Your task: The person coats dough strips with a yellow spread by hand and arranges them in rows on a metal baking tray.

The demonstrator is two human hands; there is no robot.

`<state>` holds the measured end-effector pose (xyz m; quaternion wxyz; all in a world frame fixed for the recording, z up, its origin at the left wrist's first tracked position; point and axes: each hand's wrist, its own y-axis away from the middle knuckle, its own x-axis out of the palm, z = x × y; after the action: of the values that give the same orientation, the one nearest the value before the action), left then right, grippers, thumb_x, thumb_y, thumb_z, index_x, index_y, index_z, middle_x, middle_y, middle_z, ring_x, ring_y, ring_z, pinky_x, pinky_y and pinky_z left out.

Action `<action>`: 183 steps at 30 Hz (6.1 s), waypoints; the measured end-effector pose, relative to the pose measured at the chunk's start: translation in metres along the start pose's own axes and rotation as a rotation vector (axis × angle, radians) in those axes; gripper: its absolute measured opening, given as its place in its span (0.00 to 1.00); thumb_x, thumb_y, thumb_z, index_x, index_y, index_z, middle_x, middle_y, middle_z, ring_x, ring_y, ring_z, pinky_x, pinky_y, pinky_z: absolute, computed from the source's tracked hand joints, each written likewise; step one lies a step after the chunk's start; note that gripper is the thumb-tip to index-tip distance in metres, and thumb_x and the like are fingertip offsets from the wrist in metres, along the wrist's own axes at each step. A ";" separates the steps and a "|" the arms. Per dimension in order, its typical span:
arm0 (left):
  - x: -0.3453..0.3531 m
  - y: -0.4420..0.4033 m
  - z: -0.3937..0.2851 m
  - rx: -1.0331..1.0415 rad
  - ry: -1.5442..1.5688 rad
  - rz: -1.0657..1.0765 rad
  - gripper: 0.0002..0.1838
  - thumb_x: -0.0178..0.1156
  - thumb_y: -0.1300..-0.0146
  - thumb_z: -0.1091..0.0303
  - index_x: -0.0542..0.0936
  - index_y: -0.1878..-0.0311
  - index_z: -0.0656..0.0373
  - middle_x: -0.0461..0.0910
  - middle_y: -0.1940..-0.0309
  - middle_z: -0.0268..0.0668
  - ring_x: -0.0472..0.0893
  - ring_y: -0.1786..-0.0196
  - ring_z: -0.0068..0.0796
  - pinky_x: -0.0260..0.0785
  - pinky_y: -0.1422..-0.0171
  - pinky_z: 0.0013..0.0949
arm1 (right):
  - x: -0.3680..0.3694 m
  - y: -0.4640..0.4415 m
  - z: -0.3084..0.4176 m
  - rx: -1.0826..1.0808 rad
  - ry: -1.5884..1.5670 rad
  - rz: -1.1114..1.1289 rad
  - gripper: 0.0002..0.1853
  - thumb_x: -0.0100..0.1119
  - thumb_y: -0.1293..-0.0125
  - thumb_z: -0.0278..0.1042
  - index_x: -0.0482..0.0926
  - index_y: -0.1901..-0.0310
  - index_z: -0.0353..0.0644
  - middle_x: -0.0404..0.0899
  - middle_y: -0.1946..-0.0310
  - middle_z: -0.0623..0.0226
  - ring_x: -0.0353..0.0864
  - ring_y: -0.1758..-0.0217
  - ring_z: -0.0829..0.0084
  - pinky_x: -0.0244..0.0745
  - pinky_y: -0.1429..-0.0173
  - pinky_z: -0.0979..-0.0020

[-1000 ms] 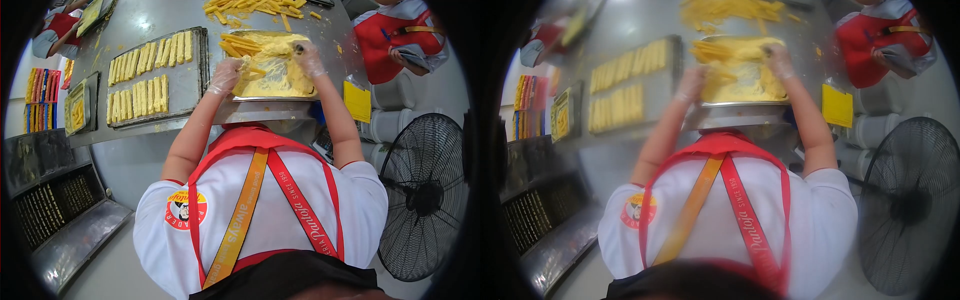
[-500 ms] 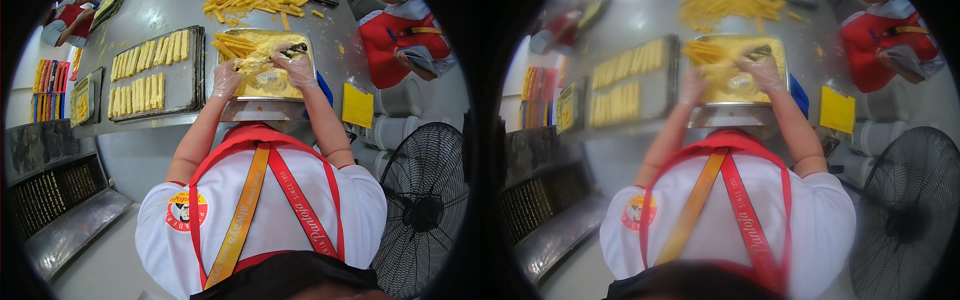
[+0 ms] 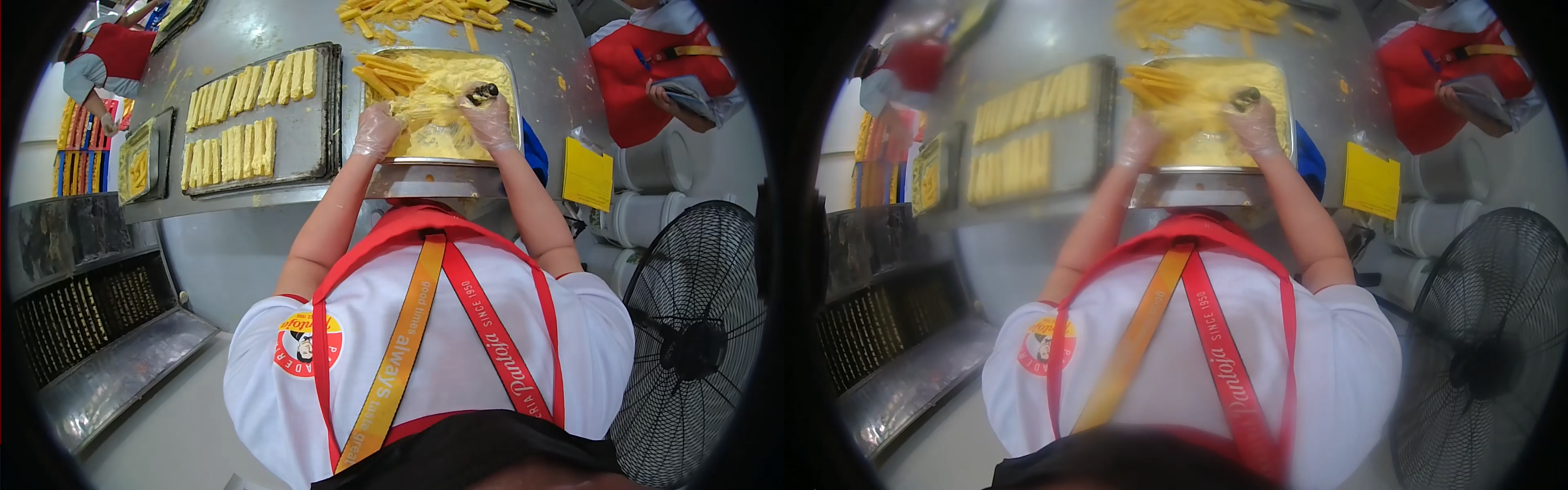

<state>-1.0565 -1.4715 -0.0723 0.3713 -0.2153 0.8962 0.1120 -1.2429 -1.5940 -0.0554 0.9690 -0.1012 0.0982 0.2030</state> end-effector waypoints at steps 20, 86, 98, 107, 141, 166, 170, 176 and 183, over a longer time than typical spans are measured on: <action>-0.105 0.093 0.143 -0.084 -0.507 -0.692 0.06 0.63 0.52 0.70 0.78 0.72 0.60 0.78 0.78 0.47 0.79 0.71 0.49 0.70 0.65 0.48 | -0.007 -0.005 -0.038 0.073 0.028 -0.053 0.12 0.67 0.45 0.30 0.80 0.59 0.36 0.83 0.65 0.66 0.81 0.61 0.73 0.74 0.55 0.71; 0.001 0.003 -0.002 0.247 0.065 -0.145 0.07 0.62 0.50 0.72 0.79 0.66 0.59 0.80 0.68 0.49 0.79 0.61 0.54 0.70 0.57 0.49 | -0.002 -0.019 0.008 0.231 -0.100 0.137 0.15 0.64 0.46 0.37 0.81 0.61 0.35 0.84 0.65 0.55 0.84 0.63 0.62 0.78 0.54 0.63; -0.091 0.092 0.088 0.123 -0.253 -0.781 0.07 0.61 0.56 0.74 0.76 0.70 0.62 0.76 0.76 0.47 0.75 0.66 0.54 0.67 0.59 0.49 | -0.025 -0.017 -0.021 0.151 0.144 -0.045 0.14 0.67 0.46 0.33 0.81 0.60 0.36 0.84 0.66 0.62 0.83 0.63 0.69 0.76 0.56 0.68; -0.085 0.106 0.146 -0.209 -0.497 -0.720 0.14 0.67 0.55 0.67 0.76 0.67 0.63 0.79 0.68 0.50 0.77 0.64 0.54 0.69 0.58 0.49 | -0.006 -0.008 -0.008 0.013 0.145 0.132 0.14 0.69 0.47 0.33 0.81 0.60 0.37 0.83 0.67 0.63 0.80 0.64 0.73 0.75 0.56 0.70; -0.012 -0.018 0.021 0.451 -0.139 -0.244 0.05 0.58 0.45 0.73 0.76 0.64 0.59 0.78 0.70 0.50 0.79 0.63 0.55 0.71 0.61 0.51 | -0.033 -0.028 0.020 -0.353 0.513 0.373 0.11 0.67 0.48 0.30 0.80 0.62 0.39 0.81 0.67 0.52 0.78 0.63 0.50 0.75 0.54 0.60; -0.001 -0.001 0.018 0.158 -0.082 -0.105 0.10 0.59 0.51 0.77 0.78 0.63 0.63 0.80 0.66 0.54 0.79 0.60 0.57 0.71 0.55 0.50 | 0.013 -0.016 0.020 0.182 -0.094 0.206 0.12 0.68 0.44 0.30 0.79 0.59 0.37 0.82 0.66 0.64 0.82 0.63 0.71 0.77 0.57 0.71; -0.041 0.036 0.005 0.153 -0.013 -0.312 0.07 0.60 0.52 0.77 0.80 0.67 0.61 0.80 0.68 0.51 0.79 0.62 0.55 0.72 0.57 0.48 | 0.007 -0.032 -0.008 0.062 0.252 0.023 0.13 0.67 0.46 0.32 0.79 0.60 0.36 0.83 0.67 0.62 0.82 0.63 0.69 0.76 0.55 0.69; -0.087 0.087 0.084 0.083 -0.227 -0.706 0.09 0.61 0.56 0.75 0.81 0.67 0.60 0.79 0.73 0.46 0.79 0.67 0.51 0.72 0.59 0.45 | 0.001 -0.019 -0.020 0.019 0.130 0.005 0.12 0.68 0.46 0.34 0.81 0.62 0.37 0.83 0.68 0.62 0.82 0.64 0.68 0.76 0.55 0.68; -0.075 0.090 0.135 -0.261 -0.557 -0.584 0.12 0.63 0.58 0.68 0.78 0.69 0.62 0.79 0.70 0.48 0.79 0.61 0.51 0.71 0.55 0.50 | 0.013 -0.019 -0.027 -0.146 0.235 0.089 0.14 0.70 0.46 0.34 0.81 0.60 0.38 0.83 0.66 0.63 0.81 0.62 0.70 0.75 0.55 0.69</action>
<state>-0.9683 -1.3211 -0.1095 0.5850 -0.4669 0.6414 0.1687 -1.2270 -1.6126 -0.0813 0.9309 -0.1901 0.2005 0.2390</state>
